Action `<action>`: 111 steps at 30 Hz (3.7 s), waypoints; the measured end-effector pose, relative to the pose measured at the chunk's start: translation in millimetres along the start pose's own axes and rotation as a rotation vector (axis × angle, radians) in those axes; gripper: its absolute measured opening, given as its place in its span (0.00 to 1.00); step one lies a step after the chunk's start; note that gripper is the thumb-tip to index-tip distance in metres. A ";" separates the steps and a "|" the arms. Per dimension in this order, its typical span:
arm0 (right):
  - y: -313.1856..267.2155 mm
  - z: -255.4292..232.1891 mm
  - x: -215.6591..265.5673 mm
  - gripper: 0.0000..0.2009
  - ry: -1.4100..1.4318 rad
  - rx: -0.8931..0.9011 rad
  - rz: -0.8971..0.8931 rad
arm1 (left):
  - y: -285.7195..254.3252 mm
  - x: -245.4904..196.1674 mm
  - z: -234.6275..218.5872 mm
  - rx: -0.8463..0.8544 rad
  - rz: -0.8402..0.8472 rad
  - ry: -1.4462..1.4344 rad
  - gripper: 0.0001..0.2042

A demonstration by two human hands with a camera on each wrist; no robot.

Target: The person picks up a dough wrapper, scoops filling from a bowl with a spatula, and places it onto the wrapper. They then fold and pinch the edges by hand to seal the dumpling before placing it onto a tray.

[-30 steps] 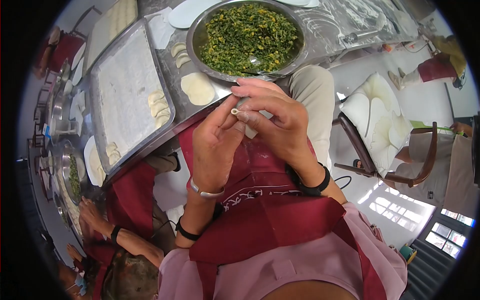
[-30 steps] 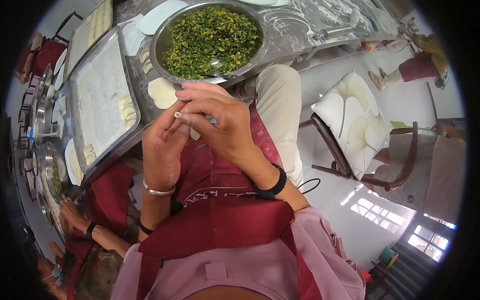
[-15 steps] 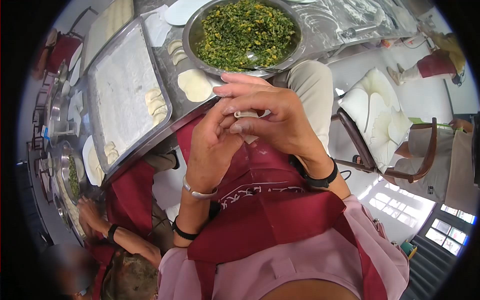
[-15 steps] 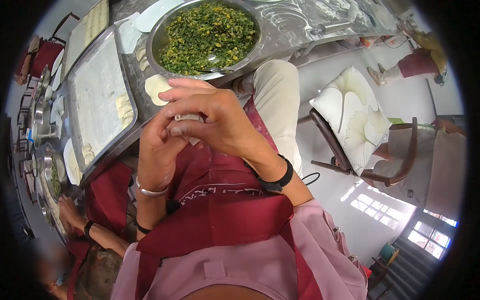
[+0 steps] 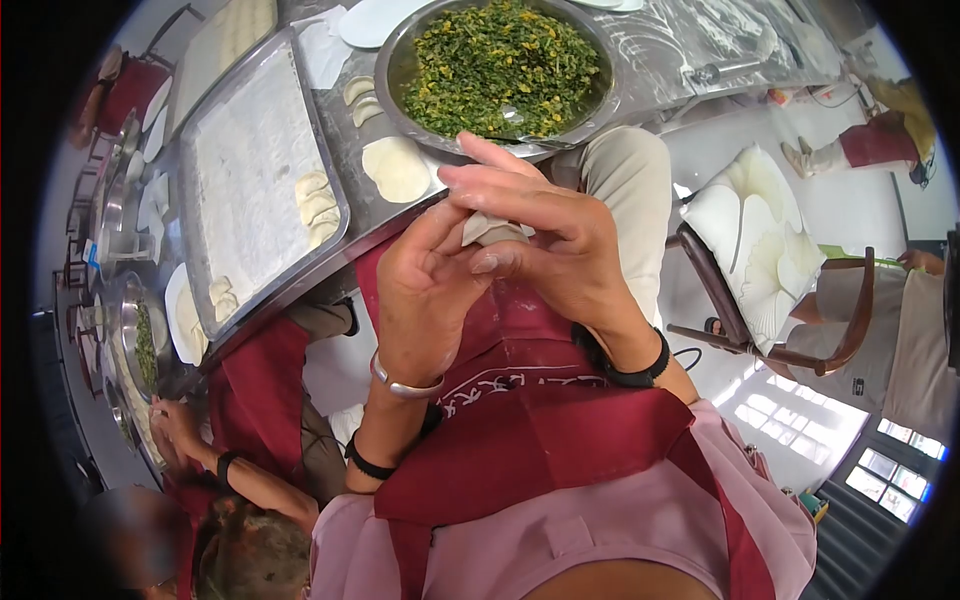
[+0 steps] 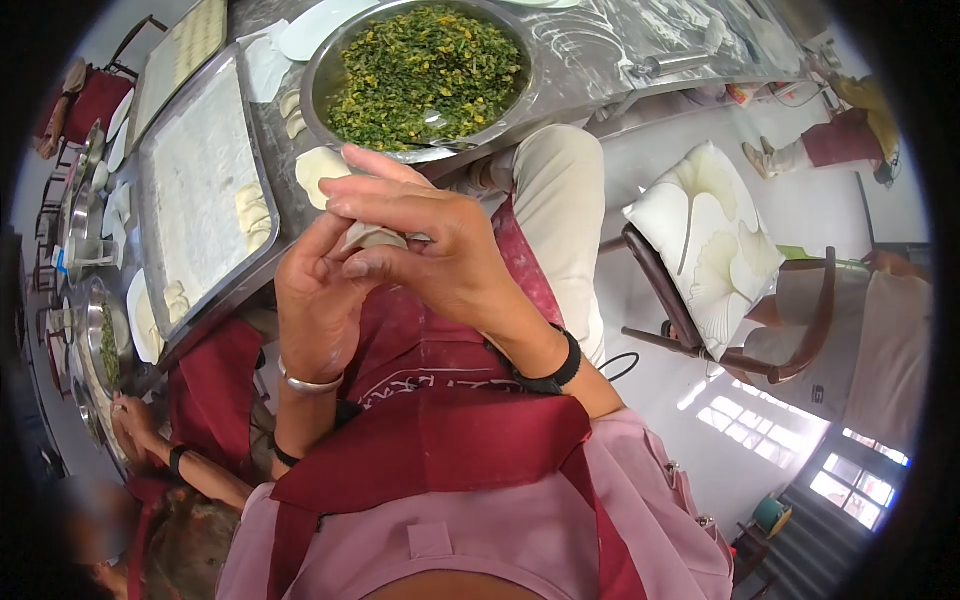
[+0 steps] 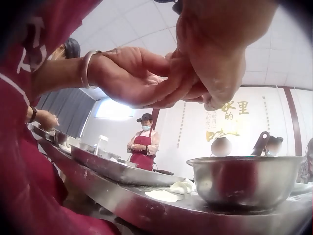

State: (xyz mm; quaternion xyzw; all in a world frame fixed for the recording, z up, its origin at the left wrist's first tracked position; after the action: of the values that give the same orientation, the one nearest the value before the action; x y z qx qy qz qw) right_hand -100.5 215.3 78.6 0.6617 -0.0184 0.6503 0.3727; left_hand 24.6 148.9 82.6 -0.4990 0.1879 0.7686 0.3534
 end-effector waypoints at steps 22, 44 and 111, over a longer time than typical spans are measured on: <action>-0.2 -4.6 -22.2 0.16 -0.217 0.078 -0.181 | -0.5 5.3 2.7 -0.020 -0.025 -0.244 0.23; -6.4 1.5 -15.4 0.15 -0.061 -0.239 -0.101 | 4.0 14.0 -5.4 0.032 -0.160 -0.666 0.25; -11.4 -8.4 -23.1 0.09 -0.049 -0.058 -0.088 | -5.9 4.4 -1.3 0.030 -0.154 -0.220 0.28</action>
State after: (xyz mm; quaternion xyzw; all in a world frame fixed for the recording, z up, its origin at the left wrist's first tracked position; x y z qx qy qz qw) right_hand -105.4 217.2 52.1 0.6663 -0.0173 0.6162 0.4196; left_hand 28.6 153.7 78.4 -0.4195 0.1207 0.7862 0.4375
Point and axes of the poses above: each hand's wrist, its own y-axis towards the middle knuckle, its own z-axis out of the palm, x = y × z, the point moved 1 cm from there along y, towards the middle knuckle, and after that the axes turned 6 degrees about -x, right-handed, at the moved point
